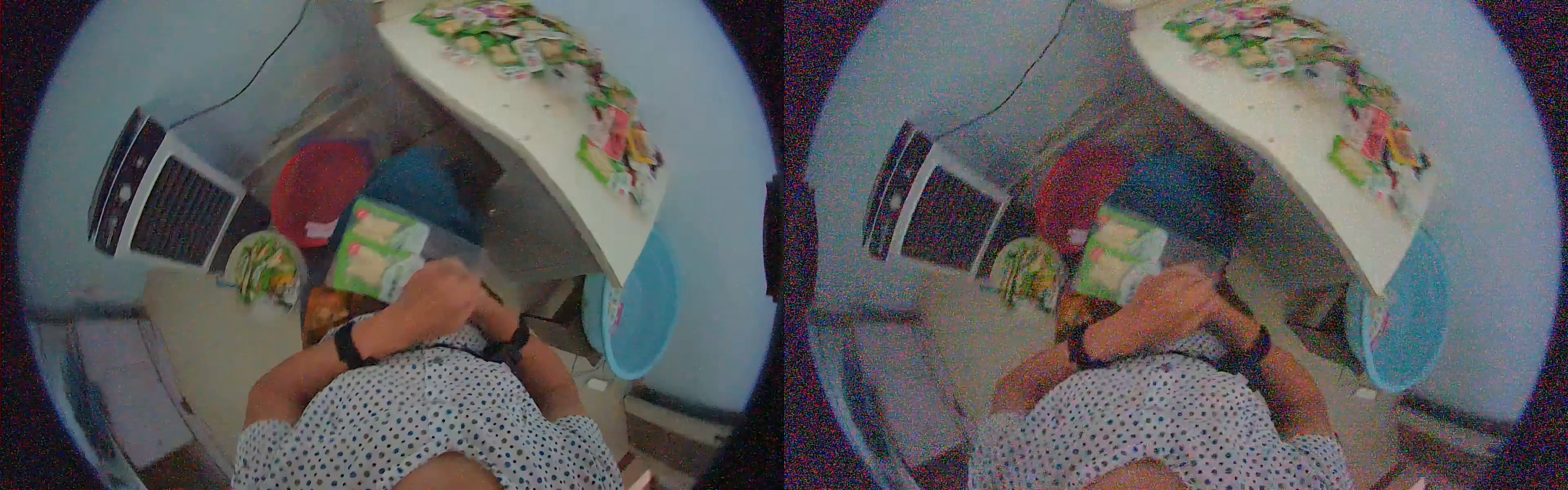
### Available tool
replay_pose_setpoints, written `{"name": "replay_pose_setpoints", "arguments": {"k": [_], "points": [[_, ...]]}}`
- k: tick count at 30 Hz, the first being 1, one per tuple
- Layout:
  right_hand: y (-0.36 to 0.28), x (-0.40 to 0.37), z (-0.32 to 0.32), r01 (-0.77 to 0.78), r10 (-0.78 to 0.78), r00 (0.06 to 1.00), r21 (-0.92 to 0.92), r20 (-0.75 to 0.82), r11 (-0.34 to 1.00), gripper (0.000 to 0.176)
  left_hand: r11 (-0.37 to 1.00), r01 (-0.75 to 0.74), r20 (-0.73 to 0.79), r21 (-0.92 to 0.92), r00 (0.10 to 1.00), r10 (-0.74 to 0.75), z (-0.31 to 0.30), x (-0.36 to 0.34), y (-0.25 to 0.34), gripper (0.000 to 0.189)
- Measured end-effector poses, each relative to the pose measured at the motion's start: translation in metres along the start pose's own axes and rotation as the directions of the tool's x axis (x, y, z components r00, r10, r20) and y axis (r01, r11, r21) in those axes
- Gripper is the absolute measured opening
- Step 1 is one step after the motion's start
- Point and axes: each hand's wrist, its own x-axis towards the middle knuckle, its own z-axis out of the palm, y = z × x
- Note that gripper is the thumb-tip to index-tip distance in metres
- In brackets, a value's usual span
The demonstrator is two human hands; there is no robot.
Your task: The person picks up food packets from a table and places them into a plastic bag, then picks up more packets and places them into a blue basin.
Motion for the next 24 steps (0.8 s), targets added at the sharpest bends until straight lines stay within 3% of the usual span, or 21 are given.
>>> {"name": "replay_pose_setpoints", "arguments": {"k": [3, 4, 5, 6, 8, 11, 13, 15, 17, 20, 23, 24], "points": [[0.012, 0.010, 0.001, 0.139, -0.137, 0.988, -0.035, 0.068, 0.990, 0.029, 0.988, -0.078, -0.236, -0.133, 0.971, 0.045, -0.017, 0.005, 0.008, 0.009], [-0.001, 0.012, -0.003, 0.192, -0.186, 0.980, -0.095, 0.077, 0.977, 0.029, 0.988, -0.035, -0.179, -0.150, 0.984, 0.008, -0.018, 0.003, 0.007, 0.011], [-0.037, 0.013, -0.014, 0.293, -0.288, 0.956, -0.285, 0.059, 0.913, 0.024, 0.989, 0.018, -0.122, -0.147, 0.992, -0.036, -0.017, -0.001, 0.006, 0.013], [-0.065, 0.006, -0.021, 0.148, -0.155, 0.988, -0.224, -0.016, 0.963, 0.022, 0.987, 0.085, -0.066, -0.138, 0.993, -0.095, -0.018, -0.002, 0.004, 0.016], [-0.108, -0.009, -0.033, -0.129, 0.124, 0.987, -0.049, -0.098, 0.990, 0.018, 0.985, 0.067, -0.127, -0.161, 0.988, -0.088, -0.020, -0.001, 0.002, 0.016], [-0.146, -0.038, -0.070, -0.280, 0.247, 0.921, -0.071, -0.301, 0.957, 0.017, 0.977, 0.069, -0.158, -0.200, 0.982, -0.102, -0.025, 0.000, 0.005, 0.018], [-0.151, -0.052, -0.094, -0.199, 0.100, 0.810, -0.110, -0.577, 0.974, 0.017, 0.977, 0.048, -0.174, -0.210, 0.981, -0.085, -0.026, 0.001, 0.006, 0.018], [-0.159, -0.060, -0.129, -0.315, 0.042, 0.639, -0.212, -0.768, 0.925, 0.024, 0.980, 0.008, -0.208, -0.199, 0.977, -0.050, -0.025, 0.003, 0.007, 0.018], [-0.157, -0.059, -0.162, -0.373, -0.271, 0.440, -0.449, -0.856, 0.812, 0.022, 0.978, 0.048, -0.159, -0.201, 0.984, -0.081, -0.027, 0.002, 0.007, 0.019], [-0.160, -0.051, -0.207, -0.572, -0.474, 0.370, -0.598, -0.799, 0.561, 0.022, 0.982, 0.075, -0.118, -0.174, 0.988, -0.097, -0.030, 0.002, 0.007, 0.021], [-0.145, -0.050, -0.238, -0.661, -0.517, 0.577, -0.733, -0.632, 0.160, 0.030, 0.985, 0.047, -0.165, -0.166, 0.983, -0.074, -0.029, 0.003, 0.005, 0.020], [-0.142, -0.047, -0.242, -0.630, -0.521, 0.613, -0.765, -0.593, 0.129, 0.031, 0.985, 0.033, -0.192, -0.168, 0.979, -0.065, -0.028, 0.002, 0.005, 0.020]]}}
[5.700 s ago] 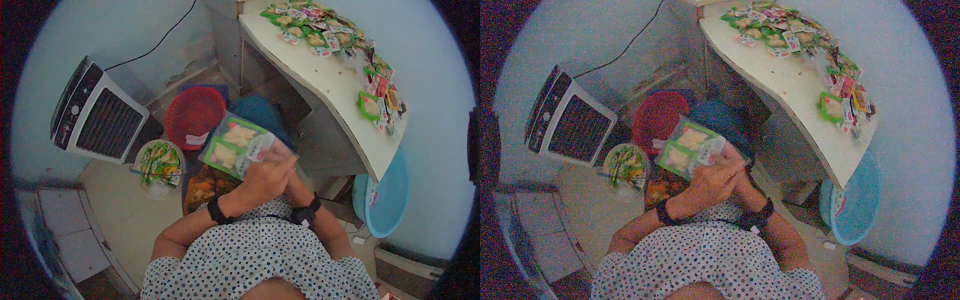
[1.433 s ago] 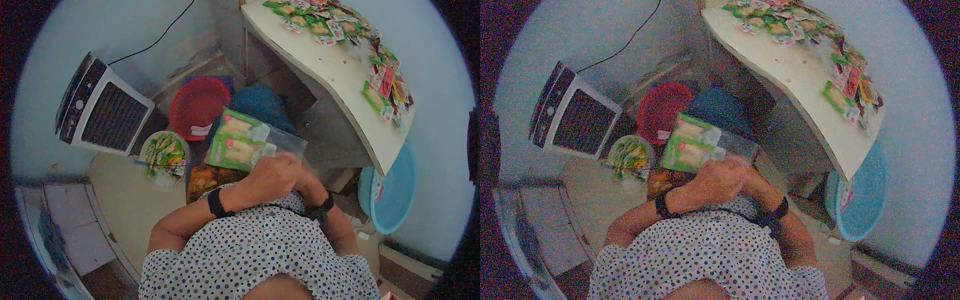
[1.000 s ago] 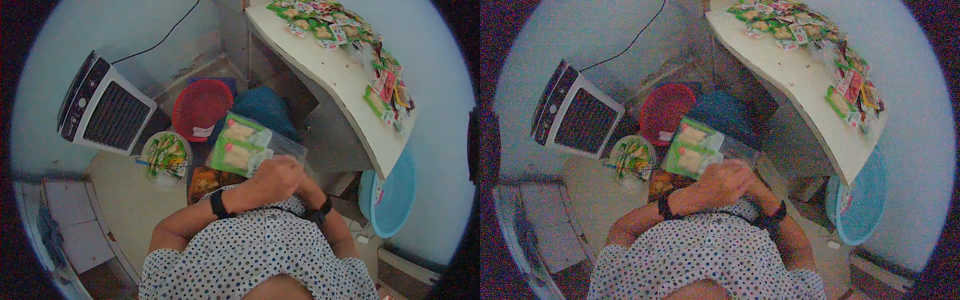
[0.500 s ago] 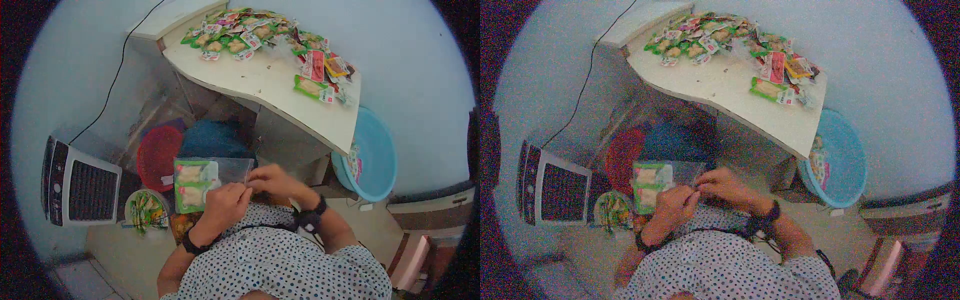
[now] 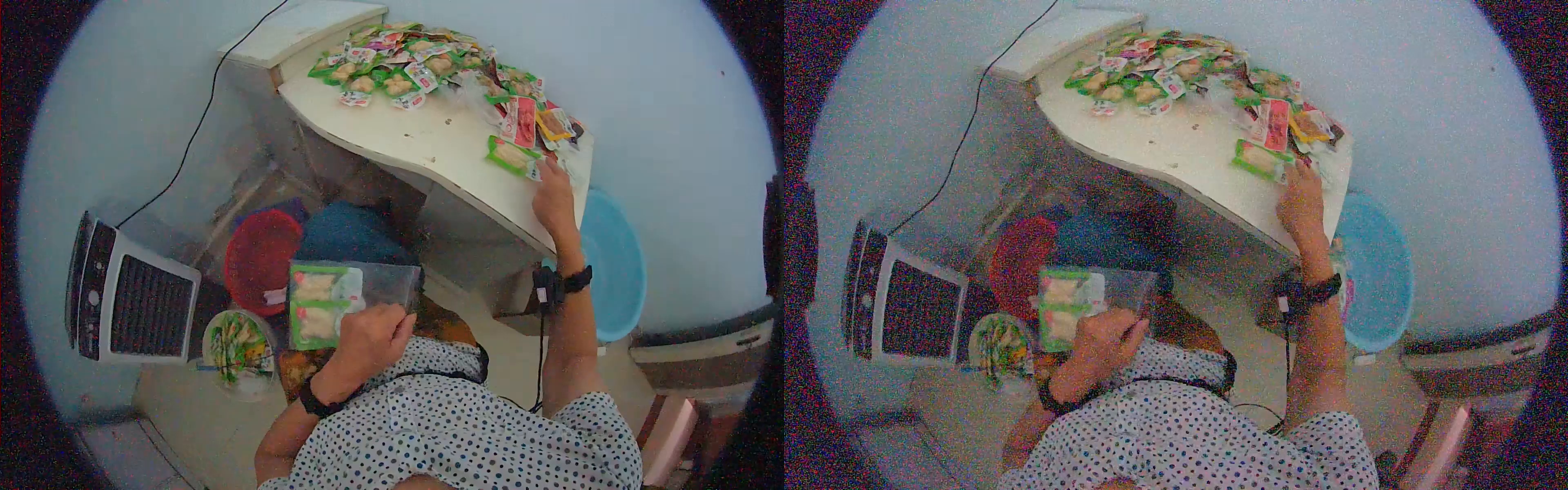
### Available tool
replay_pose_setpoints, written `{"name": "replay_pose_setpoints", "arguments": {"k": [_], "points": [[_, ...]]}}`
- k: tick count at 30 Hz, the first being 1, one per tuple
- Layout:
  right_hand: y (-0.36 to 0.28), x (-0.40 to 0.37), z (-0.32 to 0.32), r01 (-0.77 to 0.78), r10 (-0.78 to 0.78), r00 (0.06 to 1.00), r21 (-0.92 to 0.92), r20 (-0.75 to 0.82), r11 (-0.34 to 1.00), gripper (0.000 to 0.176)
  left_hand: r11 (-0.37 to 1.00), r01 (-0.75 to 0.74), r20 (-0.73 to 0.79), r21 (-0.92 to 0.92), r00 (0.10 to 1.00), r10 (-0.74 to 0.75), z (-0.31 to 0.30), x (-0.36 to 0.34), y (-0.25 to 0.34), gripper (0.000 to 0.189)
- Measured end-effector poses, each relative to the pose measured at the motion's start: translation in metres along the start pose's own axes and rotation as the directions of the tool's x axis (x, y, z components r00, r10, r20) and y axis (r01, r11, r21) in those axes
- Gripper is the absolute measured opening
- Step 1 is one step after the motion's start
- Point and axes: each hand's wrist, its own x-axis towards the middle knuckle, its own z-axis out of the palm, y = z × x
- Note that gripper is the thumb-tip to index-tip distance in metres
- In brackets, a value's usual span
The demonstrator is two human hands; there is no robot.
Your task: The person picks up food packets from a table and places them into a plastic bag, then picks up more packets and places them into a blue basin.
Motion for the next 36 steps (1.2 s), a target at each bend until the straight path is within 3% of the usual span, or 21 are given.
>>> {"name": "replay_pose_setpoints", "arguments": {"k": [5, 8, 11, 14, 17, 18, 20, 24, 26, 29, 32, 36], "points": [[0.007, 0.008, 0.012, 0.232, -0.229, 0.973, -0.129, 0.036, 0.964, 0.033, 1.000, -0.002, -0.016, 0.013, 1.000, 0.002, -0.001, -0.002, 0.001, 0.020], [0.011, 0.005, 0.016, 0.136, -0.123, 0.984, -0.107, 0.126, 0.985, 0.026, 0.999, 0.041, 0.031, 0.008, 0.999, -0.042, -0.003, -0.002, 0.003, 0.019], [-0.002, -0.010, 0.005, 0.228, -0.214, 0.968, -0.098, 0.134, 0.969, 0.018, 0.997, 0.075, 0.043, 0.001, 0.996, -0.075, -0.002, -0.005, 0.000, 0.018], [-0.028, -0.036, -0.016, 0.337, -0.336, 0.935, -0.013, -0.113, 0.942, 0.014, 0.996, 0.091, 0.014, 0.010, 0.996, -0.091, -0.002, -0.005, -0.002, 0.017], [-0.047, -0.046, -0.045, -0.019, 0.010, 0.990, 0.062, 0.143, 0.998, 0.019, 0.997, 0.075, -0.041, 0.029, 0.996, -0.074, -0.002, -0.001, -0.002, 0.015], [-0.046, -0.047, -0.045, -0.061, 0.053, 0.996, 0.116, 0.073, 0.991, 0.021, 0.998, 0.059, -0.064, 0.032, 0.996, -0.057, -0.001, -0.001, -0.002, 0.015], [-0.041, -0.045, -0.046, -0.135, 0.152, 0.986, 0.230, -0.062, 0.964, 0.028, 0.986, 0.167, -0.027, 0.017, 0.986, -0.166, 0.000, -0.002, 0.002, 0.018], [-0.036, -0.033, -0.024, -0.204, 0.205, 0.978, -0.028, 0.037, 0.979, 0.049, 0.962, 0.272, -0.056, -0.001, 0.961, -0.271, -0.001, 0.001, 0.004, 0.035], [-0.047, -0.026, -0.028, -0.218, 0.228, 0.964, -0.086, 0.135, 0.972, 0.055, 0.978, 0.206, -0.097, 0.031, 0.975, -0.202, -0.003, 0.005, 0.004, 0.038], [-0.042, -0.019, -0.028, -0.298, 0.306, 0.915, -0.070, 0.262, 0.952, 0.062, 0.984, 0.162, -0.096, 0.067, 0.983, -0.156, -0.001, 0.003, 0.000, 0.036], [-0.017, -0.020, -0.017, -0.260, 0.251, 0.956, 0.043, 0.150, 0.965, 0.064, 0.986, 0.145, -0.078, 0.087, 0.987, -0.139, 0.002, 0.001, -0.002, 0.030], [-0.019, -0.009, -0.026, -0.327, 0.309, 0.900, 0.008, 0.308, 0.945, 0.064, 0.978, 0.203, -0.068, 0.047, 0.978, -0.200, 0.008, -0.003, -0.006, 0.024]]}}
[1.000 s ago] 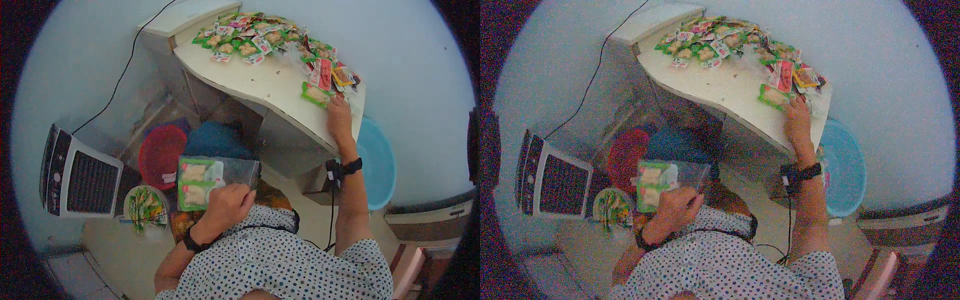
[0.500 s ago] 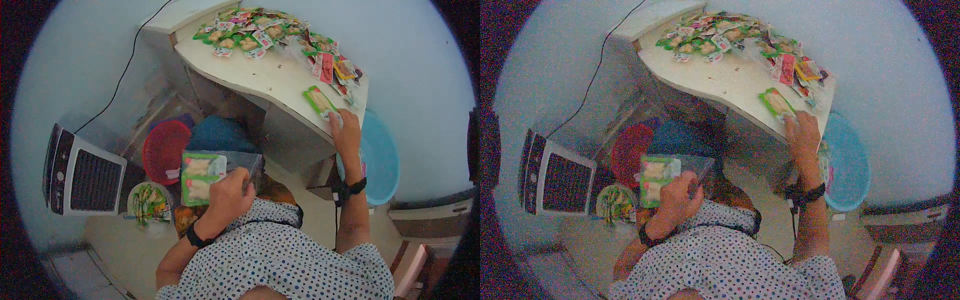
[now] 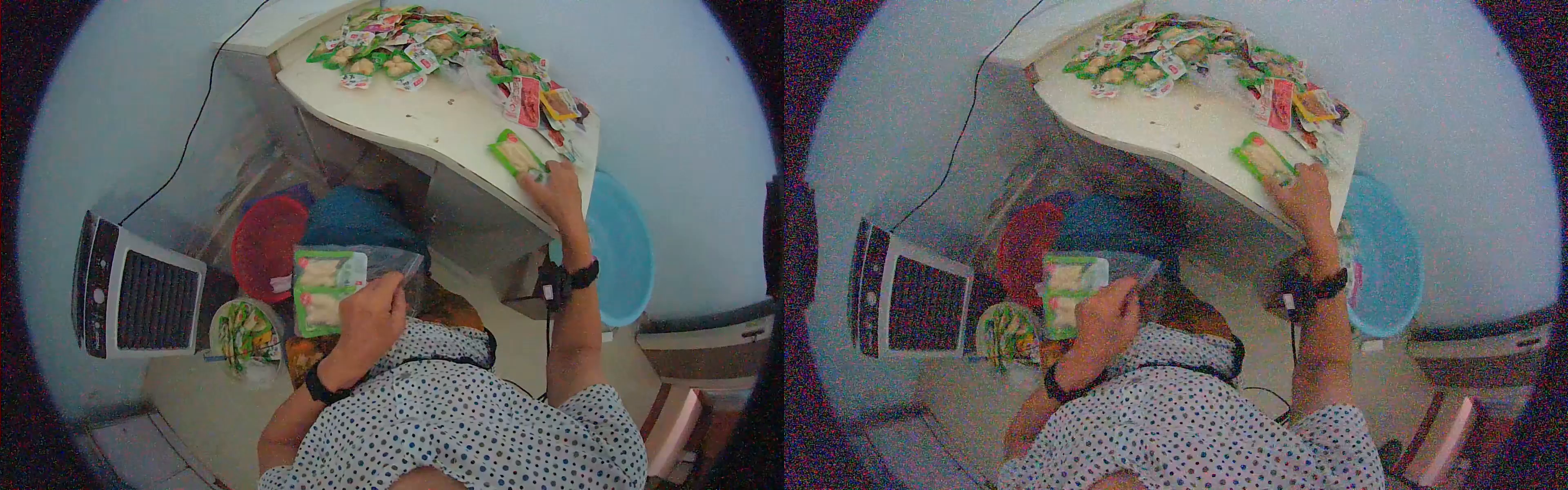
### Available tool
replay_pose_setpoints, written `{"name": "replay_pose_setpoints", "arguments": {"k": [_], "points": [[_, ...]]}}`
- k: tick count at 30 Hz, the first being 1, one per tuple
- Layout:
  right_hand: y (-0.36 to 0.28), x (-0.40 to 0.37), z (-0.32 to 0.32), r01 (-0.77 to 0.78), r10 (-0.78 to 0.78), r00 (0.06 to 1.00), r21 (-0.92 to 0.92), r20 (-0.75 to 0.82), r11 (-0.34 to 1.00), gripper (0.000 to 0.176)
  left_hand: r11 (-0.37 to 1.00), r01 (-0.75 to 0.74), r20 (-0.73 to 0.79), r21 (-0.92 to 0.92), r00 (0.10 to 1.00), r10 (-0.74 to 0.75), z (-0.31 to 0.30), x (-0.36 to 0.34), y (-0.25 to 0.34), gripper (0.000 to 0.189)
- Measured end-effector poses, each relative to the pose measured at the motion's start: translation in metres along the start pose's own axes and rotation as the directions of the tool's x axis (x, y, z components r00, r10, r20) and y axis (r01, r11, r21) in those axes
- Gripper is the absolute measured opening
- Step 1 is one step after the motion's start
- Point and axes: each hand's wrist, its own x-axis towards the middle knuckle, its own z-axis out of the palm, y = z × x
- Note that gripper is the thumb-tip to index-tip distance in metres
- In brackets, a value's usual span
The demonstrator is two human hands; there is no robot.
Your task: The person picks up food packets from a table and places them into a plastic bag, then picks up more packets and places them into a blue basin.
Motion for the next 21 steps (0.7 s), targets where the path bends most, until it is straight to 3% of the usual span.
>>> {"name": "replay_pose_setpoints", "arguments": {"k": [2, 6, 11, 14, 17, 21], "points": [[-0.007, -0.001, -0.003, -0.033, 0.033, 0.999, -0.020, 0.004, 0.999, 0.066, 0.997, 0.039, 0.058, 0.062, 0.997, -0.043, -0.004, 0.002, 0.003, 0.018], [0.011, -0.001, 0.000, -0.048, 0.056, 0.998, 0.198, -0.038, 0.979, 0.057, 0.982, 0.065, 0.070, 0.177, 0.994, -0.078, -0.008, 0.003, 0.007, 0.013], [0.028, -0.001, 0.016, -0.001, 0.040, 0.989, 0.272, -0.140, 0.962, 0.041, 0.960, -0.023, 0.020, 0.280, 1.000, 0.018, -0.003, 0.003, 0.003, 0.012], [-0.004, -0.023, -0.004, -0.027, 0.196, 0.955, 0.589, -0.224, 0.808, 0.028, 0.976, -0.078, -0.073, 0.205, 0.993, 0.094, -0.003, 0.005, 0.004, 0.009], [0.002, -0.037, -0.008, -0.015, 0.176, 0.980, 0.851, -0.091, 0.525, 0.020, 0.993, -0.083, -0.123, 0.080, 0.988, 0.093, -0.002, 0.006, 0.006, 0.010], [-0.022, -0.084, -0.035, -0.163, 0.065, 0.986, 0.819, 0.152, 0.550, 0.018, 0.999, 0.033, -0.022, -0.023, 0.999, -0.034, -0.006, 0.006, 0.013, 0.009]]}}
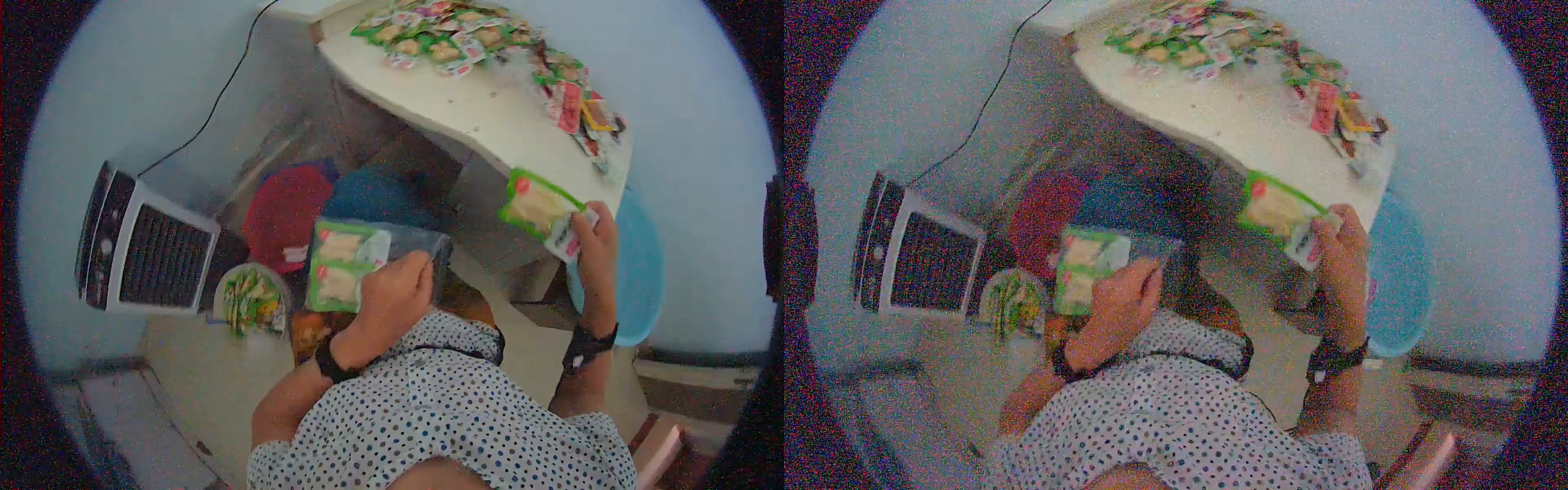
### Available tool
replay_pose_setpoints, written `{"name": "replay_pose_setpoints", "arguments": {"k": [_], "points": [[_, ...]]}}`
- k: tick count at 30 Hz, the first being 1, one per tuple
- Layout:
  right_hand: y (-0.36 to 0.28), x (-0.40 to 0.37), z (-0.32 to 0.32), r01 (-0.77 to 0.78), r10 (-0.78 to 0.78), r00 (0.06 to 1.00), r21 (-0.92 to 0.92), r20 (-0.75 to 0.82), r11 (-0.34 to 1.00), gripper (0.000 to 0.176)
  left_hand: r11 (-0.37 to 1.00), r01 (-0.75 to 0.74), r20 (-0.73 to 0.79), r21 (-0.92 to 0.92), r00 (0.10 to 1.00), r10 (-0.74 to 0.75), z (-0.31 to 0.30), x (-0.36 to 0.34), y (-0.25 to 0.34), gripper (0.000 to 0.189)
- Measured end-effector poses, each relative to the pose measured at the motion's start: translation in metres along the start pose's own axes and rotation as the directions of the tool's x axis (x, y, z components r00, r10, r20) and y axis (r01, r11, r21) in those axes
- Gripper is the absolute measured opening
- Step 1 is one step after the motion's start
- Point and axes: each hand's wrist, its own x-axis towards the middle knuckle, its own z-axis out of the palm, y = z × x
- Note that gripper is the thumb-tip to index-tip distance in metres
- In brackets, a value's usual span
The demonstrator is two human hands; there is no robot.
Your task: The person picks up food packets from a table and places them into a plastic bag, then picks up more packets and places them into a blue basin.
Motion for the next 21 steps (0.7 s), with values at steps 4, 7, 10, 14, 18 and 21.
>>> {"name": "replay_pose_setpoints", "arguments": {"k": [4, 7, 10, 14, 18, 21], "points": [[0.008, -0.040, 0.016, -0.189, 0.157, 0.950, 0.098, 0.269, 0.977, 0.015, 0.999, -0.028, -0.028, 0.029, 0.999, 0.029, 0.003, 0.000, -0.002, 0.009], [0.029, -0.055, 0.036, -0.324, 0.220, 0.874, 0.183, 0.433, 0.928, 0.016, 0.999, -0.044, -0.055, 0.023, 0.997, 0.045, 0.006, -0.001, -0.002, 0.007], [0.037, -0.062, 0.057, -0.419, 0.254, 0.829, 0.252, 0.498, 0.872, 0.018, 0.998, -0.059, -0.050, 0.023, 0.997, 0.060, 0.005, 0.002, 0.001, 0.007], [0.042, -0.062, 0.077, -0.474, 0.167, 0.768, 0.373, 0.619, 0.798, 0.019, 0.995, -0.084, -0.057, 0.049, 0.995, 0.087, 0.007, 0.001, -0.001, 0.009], [0.042, -0.063, 0.099, -0.594, 0.239, 0.698, 0.359, 0.675, 0.720, 0.019, 0.993, -0.083, -0.031, 0.083, 0.996, 0.086, 0.008, 0.002, 0.001, 0.009], [0.038, -0.065, 0.119, -0.673, 0.195, 0.647, 0.433, 0.737, 0.599, 0.019, 0.995, -0.090, -0.025, 0.034, 0.996, 0.091, 0.008, 0.003, 0.003, 0.011]]}}
